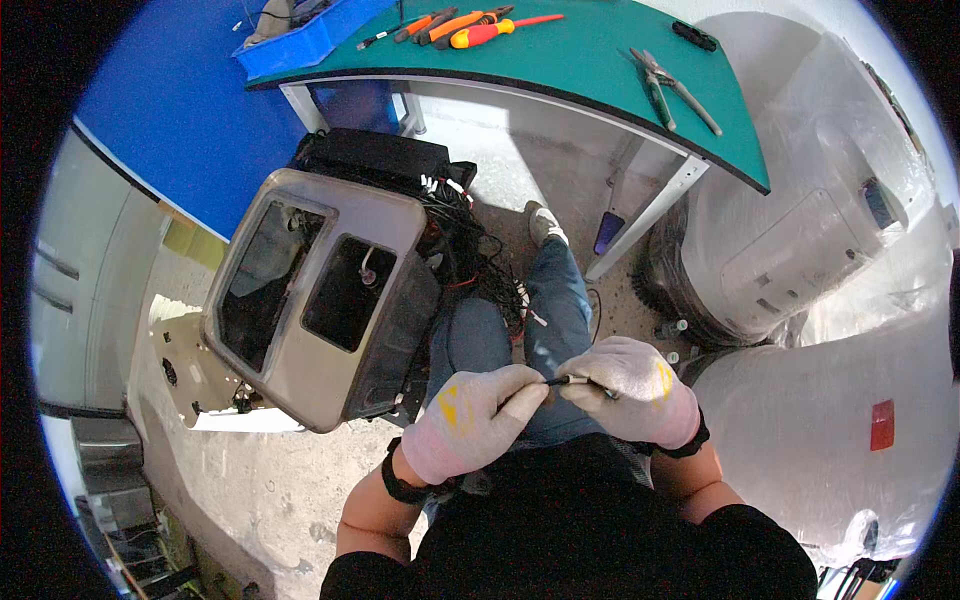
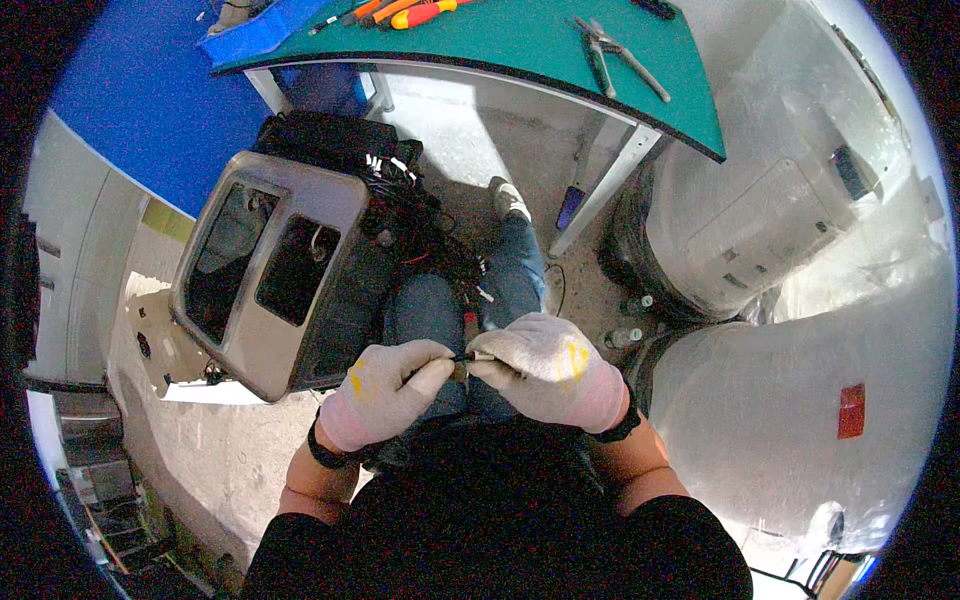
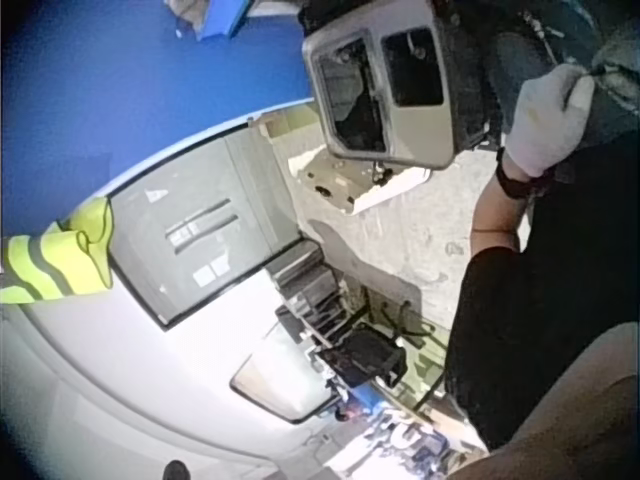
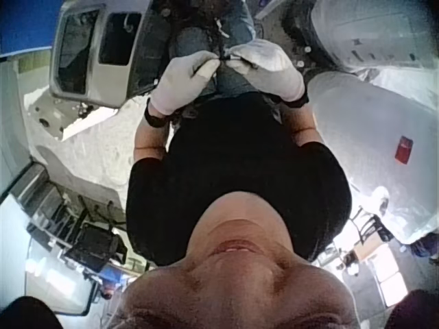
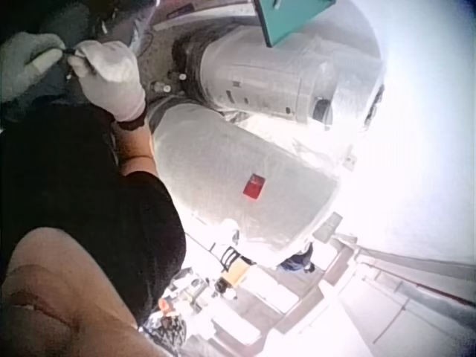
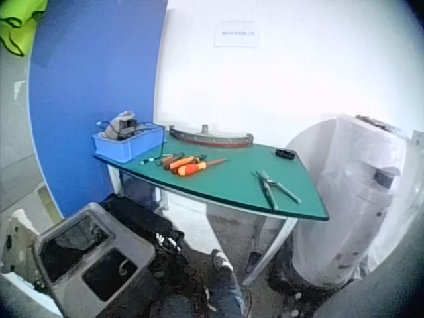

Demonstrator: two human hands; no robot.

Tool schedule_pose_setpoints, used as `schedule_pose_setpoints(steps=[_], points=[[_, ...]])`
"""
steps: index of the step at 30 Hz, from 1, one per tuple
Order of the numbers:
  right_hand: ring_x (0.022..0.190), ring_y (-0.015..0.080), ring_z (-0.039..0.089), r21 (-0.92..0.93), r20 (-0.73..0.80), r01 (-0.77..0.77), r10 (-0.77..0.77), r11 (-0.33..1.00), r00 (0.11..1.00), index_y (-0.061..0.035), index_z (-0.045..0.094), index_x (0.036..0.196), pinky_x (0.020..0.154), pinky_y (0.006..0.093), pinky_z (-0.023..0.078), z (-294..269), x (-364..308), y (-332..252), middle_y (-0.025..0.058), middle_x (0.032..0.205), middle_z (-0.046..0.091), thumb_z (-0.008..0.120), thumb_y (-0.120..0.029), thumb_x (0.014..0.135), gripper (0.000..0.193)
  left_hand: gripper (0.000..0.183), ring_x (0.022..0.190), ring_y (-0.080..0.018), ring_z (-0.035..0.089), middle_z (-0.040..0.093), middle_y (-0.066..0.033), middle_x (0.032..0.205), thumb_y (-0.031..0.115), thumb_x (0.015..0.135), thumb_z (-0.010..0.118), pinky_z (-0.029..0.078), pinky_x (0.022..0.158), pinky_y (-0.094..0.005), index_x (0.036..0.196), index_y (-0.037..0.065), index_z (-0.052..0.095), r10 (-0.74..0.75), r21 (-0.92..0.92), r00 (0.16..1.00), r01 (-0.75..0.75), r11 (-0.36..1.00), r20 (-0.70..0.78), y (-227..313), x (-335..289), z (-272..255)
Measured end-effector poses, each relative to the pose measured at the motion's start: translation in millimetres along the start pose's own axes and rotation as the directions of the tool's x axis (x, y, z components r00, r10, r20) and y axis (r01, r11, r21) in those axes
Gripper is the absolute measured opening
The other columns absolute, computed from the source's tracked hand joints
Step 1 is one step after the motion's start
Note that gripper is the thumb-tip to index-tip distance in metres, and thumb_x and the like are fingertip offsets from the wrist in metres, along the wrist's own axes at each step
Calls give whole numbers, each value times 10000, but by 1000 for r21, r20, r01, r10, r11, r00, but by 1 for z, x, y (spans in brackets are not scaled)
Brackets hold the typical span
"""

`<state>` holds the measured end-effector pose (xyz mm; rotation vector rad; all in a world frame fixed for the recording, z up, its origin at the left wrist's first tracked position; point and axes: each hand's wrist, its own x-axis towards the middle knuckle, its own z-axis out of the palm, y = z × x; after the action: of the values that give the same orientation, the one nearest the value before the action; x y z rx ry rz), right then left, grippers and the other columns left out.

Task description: Assembling and wiring an electromechanical unit on a workshop bench.

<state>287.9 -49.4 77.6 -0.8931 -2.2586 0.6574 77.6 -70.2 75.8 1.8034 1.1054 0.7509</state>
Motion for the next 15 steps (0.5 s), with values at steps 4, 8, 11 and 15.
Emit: schedule_pose_setpoints(steps=[4,8,11,15], points=[[680,294,626,42,2,21,-21,999,1000,-83,636,827,614,393,489,-2,0,4,95,719,635,696,-190,783,130,193,718,-355,639,626,-204,759,185,887,554,489,614,-369,910,8,628,-102,-27,989,106,994,104,11,9,-1],[693,300,631,138,6,28,-29,990,1000,-77,643,836,626,392,492,-5,0,10,98,729,643,710,-189,775,144,201,713,-347,642,626,-199,756,193,889,553,486,626,-367,910,10,633,-97,-45,986,104,994,135,13,15,-4],[732,303,635,173,23,19,-24,985,999,-75,643,879,653,383,498,-9,3,10,103,781,653,735,-172,751,185,216,691,-333,643,631,-186,753,201,893,550,481,621,-358,928,6,634,-160,-66,965,177,982,208,18,17,-10],[783,285,644,149,-79,-28,41,988,996,-75,645,965,695,361,508,-13,0,12,102,876,665,757,-154,734,269,211,610,-219,620,624,-132,697,186,895,548,469,591,-317,936,1,640,-209,-135,952,243,961,226,18,21,-11]])
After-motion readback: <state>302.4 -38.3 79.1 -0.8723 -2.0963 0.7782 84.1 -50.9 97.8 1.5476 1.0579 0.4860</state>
